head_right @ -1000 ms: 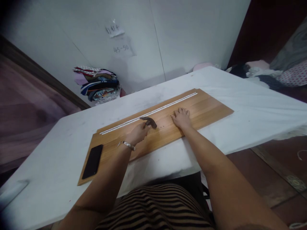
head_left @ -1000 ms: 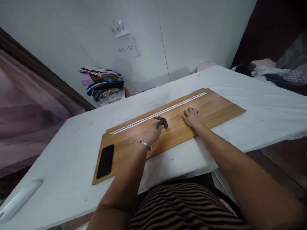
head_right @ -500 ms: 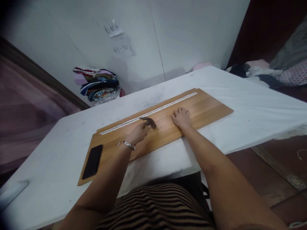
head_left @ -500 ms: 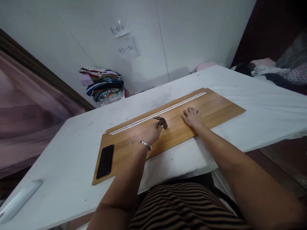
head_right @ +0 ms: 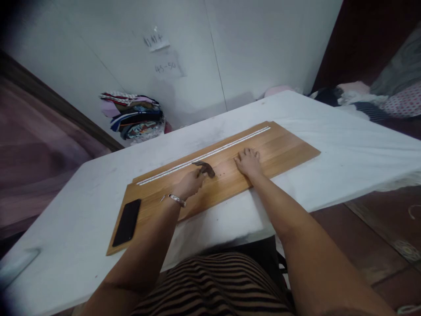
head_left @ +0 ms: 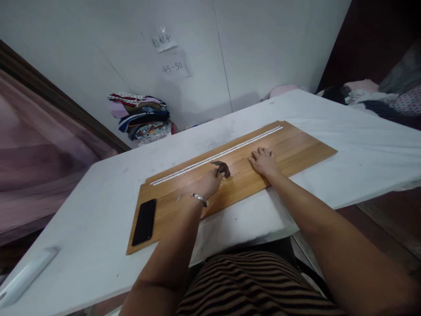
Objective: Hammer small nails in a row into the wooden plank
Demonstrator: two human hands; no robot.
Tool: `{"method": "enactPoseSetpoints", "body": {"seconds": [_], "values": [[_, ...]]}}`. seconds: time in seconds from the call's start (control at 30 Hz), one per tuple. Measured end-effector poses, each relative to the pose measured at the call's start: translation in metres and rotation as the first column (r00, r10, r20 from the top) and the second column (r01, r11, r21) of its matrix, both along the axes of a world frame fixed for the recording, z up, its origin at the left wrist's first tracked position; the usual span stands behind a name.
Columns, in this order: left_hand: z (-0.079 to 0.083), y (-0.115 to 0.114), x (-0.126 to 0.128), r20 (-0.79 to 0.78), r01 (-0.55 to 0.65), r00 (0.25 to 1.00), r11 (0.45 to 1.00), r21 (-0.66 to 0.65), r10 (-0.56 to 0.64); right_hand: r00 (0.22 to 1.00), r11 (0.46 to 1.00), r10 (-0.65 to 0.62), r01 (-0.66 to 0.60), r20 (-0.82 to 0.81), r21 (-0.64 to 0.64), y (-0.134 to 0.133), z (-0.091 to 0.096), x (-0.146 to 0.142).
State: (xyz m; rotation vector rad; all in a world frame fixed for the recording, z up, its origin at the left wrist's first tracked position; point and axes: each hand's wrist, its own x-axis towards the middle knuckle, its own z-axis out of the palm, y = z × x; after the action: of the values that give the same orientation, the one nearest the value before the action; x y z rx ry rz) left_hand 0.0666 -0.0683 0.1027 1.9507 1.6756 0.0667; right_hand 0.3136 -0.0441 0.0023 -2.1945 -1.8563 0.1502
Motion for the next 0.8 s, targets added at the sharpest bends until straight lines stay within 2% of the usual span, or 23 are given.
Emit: {"method": "enactPoseSetpoints", "body": {"seconds": [0.6, 0.8], "values": [[-0.0033, 0.0000, -0.0005, 0.005, 0.012, 1.000, 1.000, 0.009, -0.012, 1.000, 1.000, 0.007, -0.007, -0.009, 0.014, 0.0040, -0.0064, 0.0018], [-0.0029, 0.0022, -0.0006, 0.017, -0.004, 1.000, 1.000, 0.025, 0.004, 1.000, 1.000, 0.003, -0.003, 0.000, 0.008, 0.0024, -0.0034, 0.0011]]}}
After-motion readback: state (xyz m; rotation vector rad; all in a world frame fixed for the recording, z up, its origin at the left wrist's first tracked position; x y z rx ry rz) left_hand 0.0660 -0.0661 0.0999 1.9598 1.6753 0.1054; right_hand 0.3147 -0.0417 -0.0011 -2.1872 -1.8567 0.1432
